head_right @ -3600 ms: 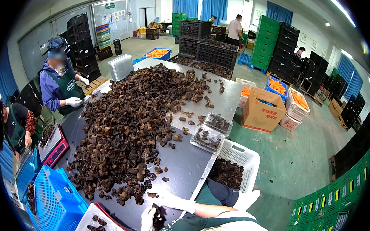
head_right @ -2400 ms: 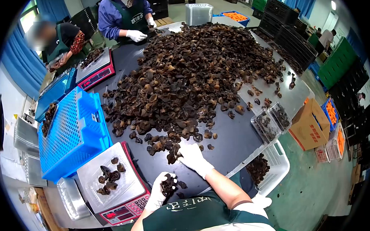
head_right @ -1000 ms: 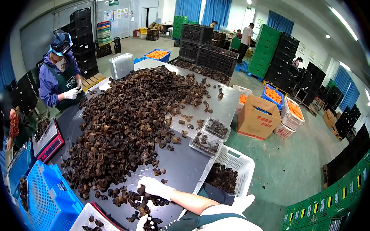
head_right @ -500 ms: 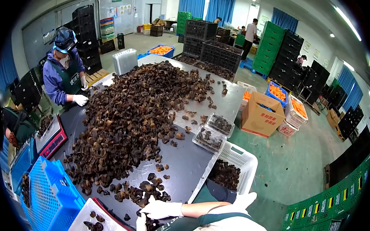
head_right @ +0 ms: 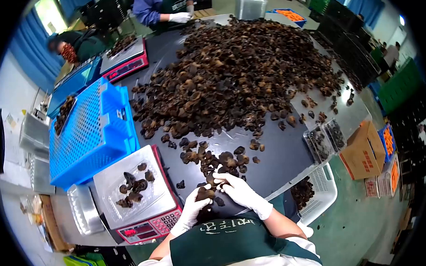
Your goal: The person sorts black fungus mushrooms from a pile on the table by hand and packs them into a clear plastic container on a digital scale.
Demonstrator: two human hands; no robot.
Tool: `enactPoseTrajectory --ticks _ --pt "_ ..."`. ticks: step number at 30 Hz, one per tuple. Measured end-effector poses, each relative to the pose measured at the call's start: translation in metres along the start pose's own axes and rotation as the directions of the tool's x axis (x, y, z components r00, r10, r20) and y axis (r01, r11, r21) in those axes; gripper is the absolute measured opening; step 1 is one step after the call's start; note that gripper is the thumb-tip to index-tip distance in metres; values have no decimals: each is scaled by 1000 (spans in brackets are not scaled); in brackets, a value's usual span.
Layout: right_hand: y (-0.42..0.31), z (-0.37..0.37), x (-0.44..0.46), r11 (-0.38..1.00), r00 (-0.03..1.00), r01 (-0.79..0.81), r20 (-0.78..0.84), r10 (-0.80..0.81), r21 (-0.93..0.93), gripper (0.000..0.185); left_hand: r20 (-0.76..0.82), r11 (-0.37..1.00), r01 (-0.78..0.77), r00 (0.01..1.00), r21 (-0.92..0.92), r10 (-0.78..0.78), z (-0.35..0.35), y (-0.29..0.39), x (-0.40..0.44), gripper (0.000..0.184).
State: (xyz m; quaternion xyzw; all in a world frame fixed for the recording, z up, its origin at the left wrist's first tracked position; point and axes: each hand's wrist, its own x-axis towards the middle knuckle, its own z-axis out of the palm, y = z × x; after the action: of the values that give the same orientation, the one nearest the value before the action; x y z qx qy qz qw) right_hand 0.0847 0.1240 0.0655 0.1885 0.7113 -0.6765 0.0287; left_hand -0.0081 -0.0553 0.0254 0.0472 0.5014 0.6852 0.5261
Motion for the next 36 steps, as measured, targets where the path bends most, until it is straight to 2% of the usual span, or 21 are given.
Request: enactPoseTrajectory --ticks 1,3,5,7,9,11,13,14,15,16,17,18,19,21,23,25,26,27,33,35,36 --pt "-1 3 1 1000 999 -11 -43 12 12 44 -14 994 -55 998 95 56 3 -4 1 45" --pt "12 11 3 998 1000 -14 -15 15 69 47 12 988 -129 992 83 128 2 -15 5 51" --pt "17 28 0 958 995 -98 38 91 270 51 62 956 -272 962 114 266 4 -23 9 58" --pt "14 41 -6 999 998 -48 30 49 -11 61 76 946 -313 949 83 308 4 -27 11 61" --pt "22 48 -9 1000 999 -1 38 2 -9 68 34 971 -236 971 -28 237 6 -25 12 56" --pt "29 48 -11 968 992 128 31 -125 -217 72 -25 985 -156 988 -72 155 6 -19 11 46" --pt "20 50 -13 970 984 179 47 -173 -165 73 -53 979 -206 977 -4 205 10 0 -1 41" --pt "5 52 -16 981 983 166 59 -172 98 71 -51 977 -209 976 35 211 9 11 -8 40" --pt "-6 49 -13 982 984 166 49 -171 95 71 -39 975 -211 976 73 214 7 26 -15 39" --pt "-17 43 -11 983 977 174 119 -179 56 69 -73 934 -300 945 195 319 12 47 -28 38" --pt "-23 37 -10 984 967 180 182 -180 16 67 -116 907 -305 930 289 350 6 60 -38 39" --pt "-21 34 -8 979 968 201 157 -195 -24 60 -189 841 -314 884 440 428 6 80 -53 36" --pt "-28 33 -8 967 976 208 97 -195 -150 55 -146 592 -406 728 696 670 -4 95 -59 31" --pt "-22 29 -3 933 970 242 65 -234 -267 51 -42 176 -273 435 946 899 -31 121 -65 37" --pt "-7 23 4 941 972 224 -8 -233 -254 43 42 25 -157 406 987 913 -68 132 -66 43" --pt "3 11 16 879 954 265 -28 -300 -396 37 105 -164 55 563 985 820 -85 135 -65 53" --pt "1 5 23 846 933 260 -105 -345 -466 32 63 -201 121 691 972 720 -90 134 -65 68" --pt "11 -4 32 815 902 263 -169 -398 -516 30 66 -260 155 731 953 679 -100 125 -61 75" --pt "45 -45 83 614 839 -5 -337 -427 -790 34 84 -254 138 708 957 702 -82 138 -80 79" --pt "33 -29 87 497 898 -188 -354 -263 -847 36 88 -179 74 655 981 751 -64 140 -84 73" --pt "38 -25 92 468 943 -161 -275 -188 -869 36 110 -172 38 634 984 765 -59 136 -85 72"
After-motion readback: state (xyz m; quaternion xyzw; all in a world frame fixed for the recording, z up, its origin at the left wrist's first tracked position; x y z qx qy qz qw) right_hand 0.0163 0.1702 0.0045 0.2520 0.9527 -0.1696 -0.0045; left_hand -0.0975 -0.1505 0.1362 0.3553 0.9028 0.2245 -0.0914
